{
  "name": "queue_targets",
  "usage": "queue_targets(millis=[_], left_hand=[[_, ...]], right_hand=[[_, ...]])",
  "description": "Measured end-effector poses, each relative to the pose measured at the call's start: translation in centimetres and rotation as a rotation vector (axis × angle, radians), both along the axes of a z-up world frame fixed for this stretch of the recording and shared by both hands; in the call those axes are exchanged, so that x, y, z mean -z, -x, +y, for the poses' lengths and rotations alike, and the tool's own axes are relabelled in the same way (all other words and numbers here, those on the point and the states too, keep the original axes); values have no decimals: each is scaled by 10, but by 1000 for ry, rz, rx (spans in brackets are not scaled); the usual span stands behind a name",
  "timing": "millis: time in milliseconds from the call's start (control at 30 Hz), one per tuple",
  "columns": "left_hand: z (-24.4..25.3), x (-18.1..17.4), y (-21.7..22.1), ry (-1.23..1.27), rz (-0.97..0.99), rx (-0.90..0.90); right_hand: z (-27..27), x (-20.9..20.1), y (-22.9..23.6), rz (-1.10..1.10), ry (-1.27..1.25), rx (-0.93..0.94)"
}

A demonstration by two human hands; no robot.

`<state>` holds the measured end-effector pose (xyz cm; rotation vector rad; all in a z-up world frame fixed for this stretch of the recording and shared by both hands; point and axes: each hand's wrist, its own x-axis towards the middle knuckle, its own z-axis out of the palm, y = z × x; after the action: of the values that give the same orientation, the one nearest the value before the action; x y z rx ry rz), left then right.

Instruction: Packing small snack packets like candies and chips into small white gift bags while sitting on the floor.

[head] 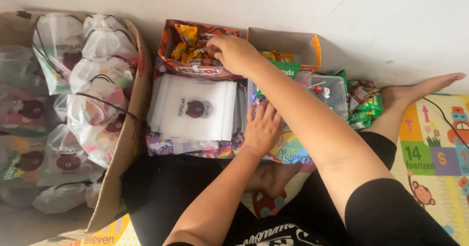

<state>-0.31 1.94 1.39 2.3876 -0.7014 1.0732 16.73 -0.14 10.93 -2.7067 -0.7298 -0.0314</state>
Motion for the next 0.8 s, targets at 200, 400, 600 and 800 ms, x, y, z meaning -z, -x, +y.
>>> queue_targets(millis=[200,400,600,800], left_hand=[[2,-1,0,68,4,71],[0,-5,1,60,54,52],[0,3,-3,52,19,78],[6,-9,4,17,139,77]], right_hand=[[23,1,-37,309,281,48],[18,16,-49,217,200,72],[8,2,-21,16,110,72],[-23,-31,66,-156,-696,86]])
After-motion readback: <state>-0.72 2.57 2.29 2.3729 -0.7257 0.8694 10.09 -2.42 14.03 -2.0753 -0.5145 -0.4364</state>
